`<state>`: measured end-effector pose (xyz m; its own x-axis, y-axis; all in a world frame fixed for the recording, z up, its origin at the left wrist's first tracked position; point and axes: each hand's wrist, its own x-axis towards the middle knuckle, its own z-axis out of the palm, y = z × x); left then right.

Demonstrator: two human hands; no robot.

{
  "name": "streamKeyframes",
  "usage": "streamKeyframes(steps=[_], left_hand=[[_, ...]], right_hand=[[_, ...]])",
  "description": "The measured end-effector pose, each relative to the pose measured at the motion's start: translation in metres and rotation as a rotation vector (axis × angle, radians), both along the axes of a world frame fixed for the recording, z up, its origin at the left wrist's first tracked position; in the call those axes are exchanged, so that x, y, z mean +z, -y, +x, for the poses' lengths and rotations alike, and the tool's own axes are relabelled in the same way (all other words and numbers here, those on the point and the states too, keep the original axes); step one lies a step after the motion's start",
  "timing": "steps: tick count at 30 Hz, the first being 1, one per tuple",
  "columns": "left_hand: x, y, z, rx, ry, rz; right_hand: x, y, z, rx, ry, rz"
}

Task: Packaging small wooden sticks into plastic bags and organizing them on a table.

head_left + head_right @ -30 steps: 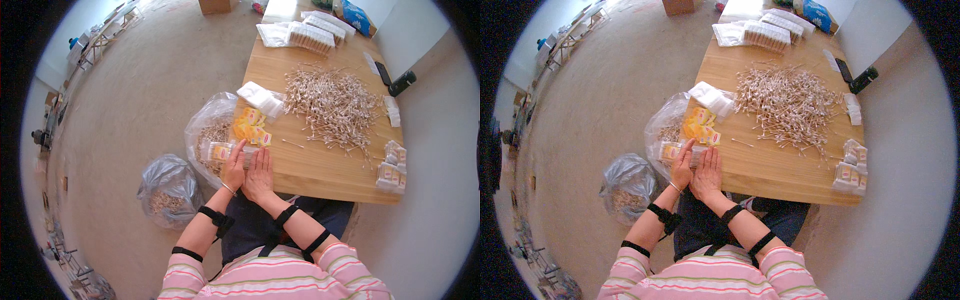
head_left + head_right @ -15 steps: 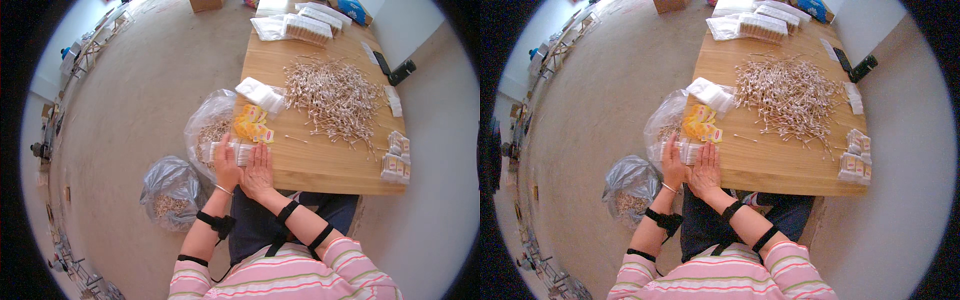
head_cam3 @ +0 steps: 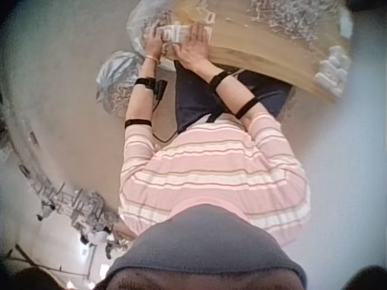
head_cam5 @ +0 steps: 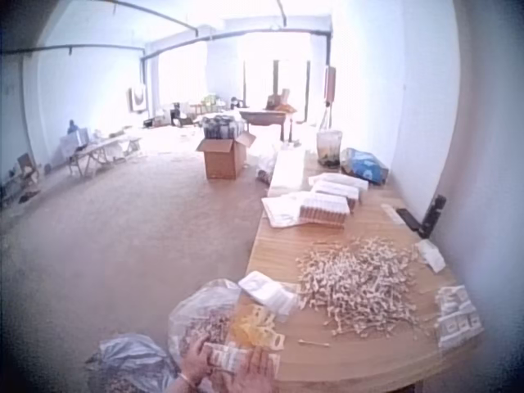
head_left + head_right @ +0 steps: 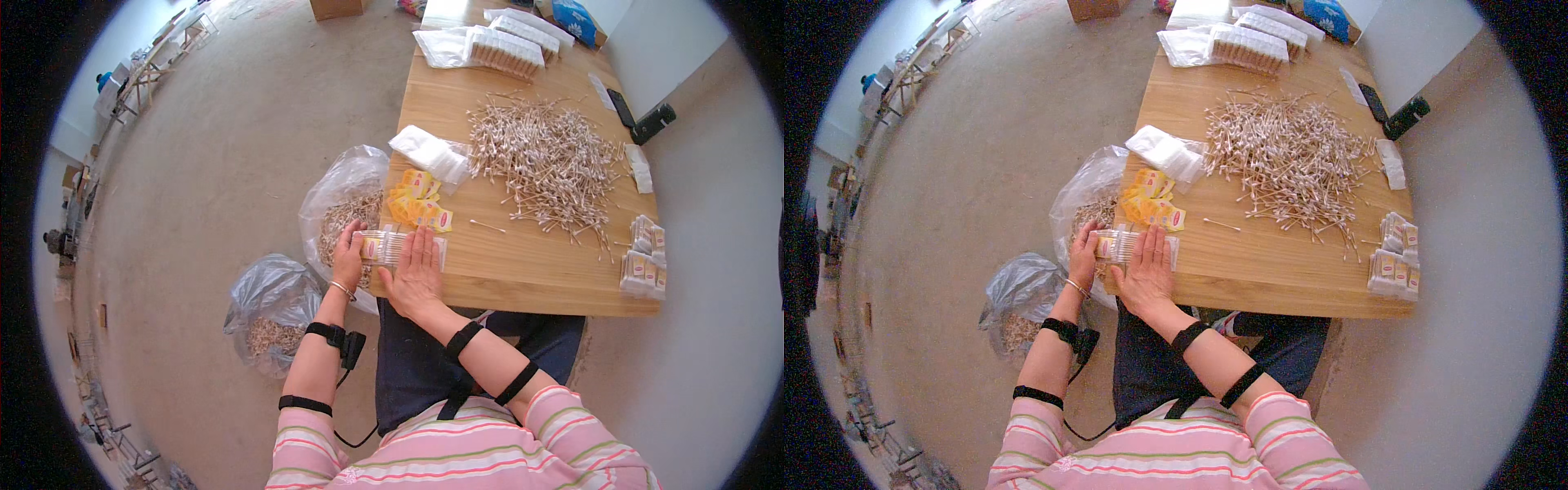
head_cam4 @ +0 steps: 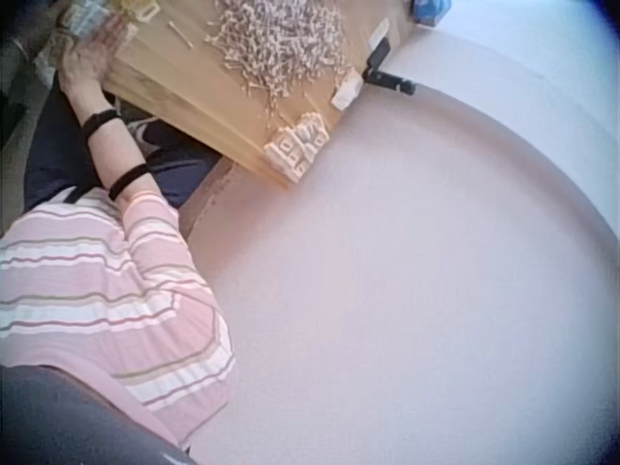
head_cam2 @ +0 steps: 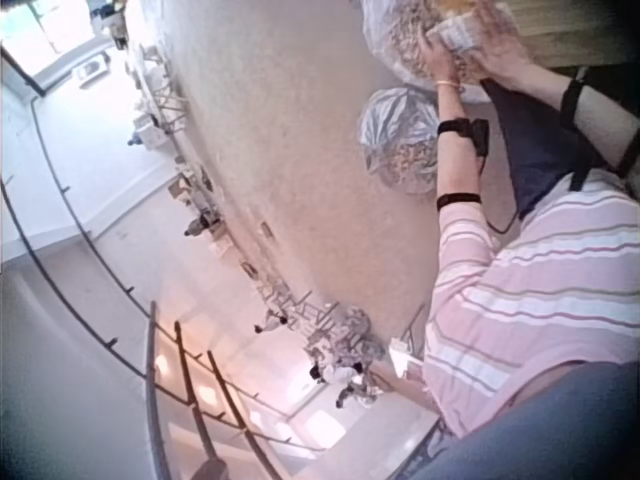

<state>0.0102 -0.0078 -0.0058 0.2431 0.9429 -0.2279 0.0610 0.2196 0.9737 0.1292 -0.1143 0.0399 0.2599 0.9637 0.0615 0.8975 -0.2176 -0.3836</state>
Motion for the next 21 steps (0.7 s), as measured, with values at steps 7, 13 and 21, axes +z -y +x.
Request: streamKeyframes(steps=[7,13,21], left_hand=[[0.002,0.001,-0.006,0.039,0.196,-0.080],[0.009,0.003,-0.003,0.019,0.130,0.017],[-0.013,-0.002,-0.011,0.022,0.306,-0.196]], right_hand=[[0.004,-0.001,-0.013,0.014,0.012,-0.005],[0.001,-0.007,-0.019,0.010,0.026,0.035],[-0.006,-0.008,-0.018,0.021,0.052,0.038]])
